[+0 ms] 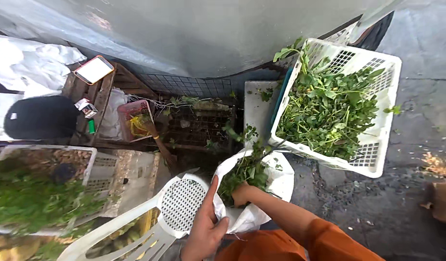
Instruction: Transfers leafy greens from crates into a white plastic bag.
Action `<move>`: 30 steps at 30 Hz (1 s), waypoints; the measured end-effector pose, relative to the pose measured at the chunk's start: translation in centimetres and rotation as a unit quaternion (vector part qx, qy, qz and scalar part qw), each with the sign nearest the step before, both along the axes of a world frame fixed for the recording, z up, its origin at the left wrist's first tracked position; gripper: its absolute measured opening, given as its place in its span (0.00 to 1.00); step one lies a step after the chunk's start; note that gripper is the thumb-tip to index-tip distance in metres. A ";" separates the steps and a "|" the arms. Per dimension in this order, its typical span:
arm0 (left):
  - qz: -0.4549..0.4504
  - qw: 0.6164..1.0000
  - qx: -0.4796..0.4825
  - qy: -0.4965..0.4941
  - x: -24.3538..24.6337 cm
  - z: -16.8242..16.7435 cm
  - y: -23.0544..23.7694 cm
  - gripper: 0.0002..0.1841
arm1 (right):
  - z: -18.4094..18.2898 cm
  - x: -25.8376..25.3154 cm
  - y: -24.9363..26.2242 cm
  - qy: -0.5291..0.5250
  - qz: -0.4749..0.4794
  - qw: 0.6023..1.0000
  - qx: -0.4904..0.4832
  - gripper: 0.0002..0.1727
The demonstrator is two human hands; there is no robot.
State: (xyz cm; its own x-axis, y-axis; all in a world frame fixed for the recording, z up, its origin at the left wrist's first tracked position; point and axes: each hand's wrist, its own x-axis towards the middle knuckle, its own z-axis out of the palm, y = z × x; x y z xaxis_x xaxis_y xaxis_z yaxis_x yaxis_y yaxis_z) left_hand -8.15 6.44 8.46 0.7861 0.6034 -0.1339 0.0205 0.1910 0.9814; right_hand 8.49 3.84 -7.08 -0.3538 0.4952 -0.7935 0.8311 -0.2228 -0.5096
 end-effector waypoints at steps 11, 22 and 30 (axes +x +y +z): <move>-0.053 0.998 0.019 -0.011 2.0 -1.2 1.0 0.57 | 8.8 7.9 -4.0 0.224 -0.778 0.509 0.292 0.24; -0.014 0.999 0.028 -0.011 1.0 -0.8 2.0 0.57 | 9.6 2.5 -5.8 -0.061 -0.172 0.983 -0.032 0.29; 0.028 0.999 0.021 0.028 2.6 0.1 0.7 0.59 | 10.5 36.9 -7.3 -0.242 -0.647 0.704 0.168 0.67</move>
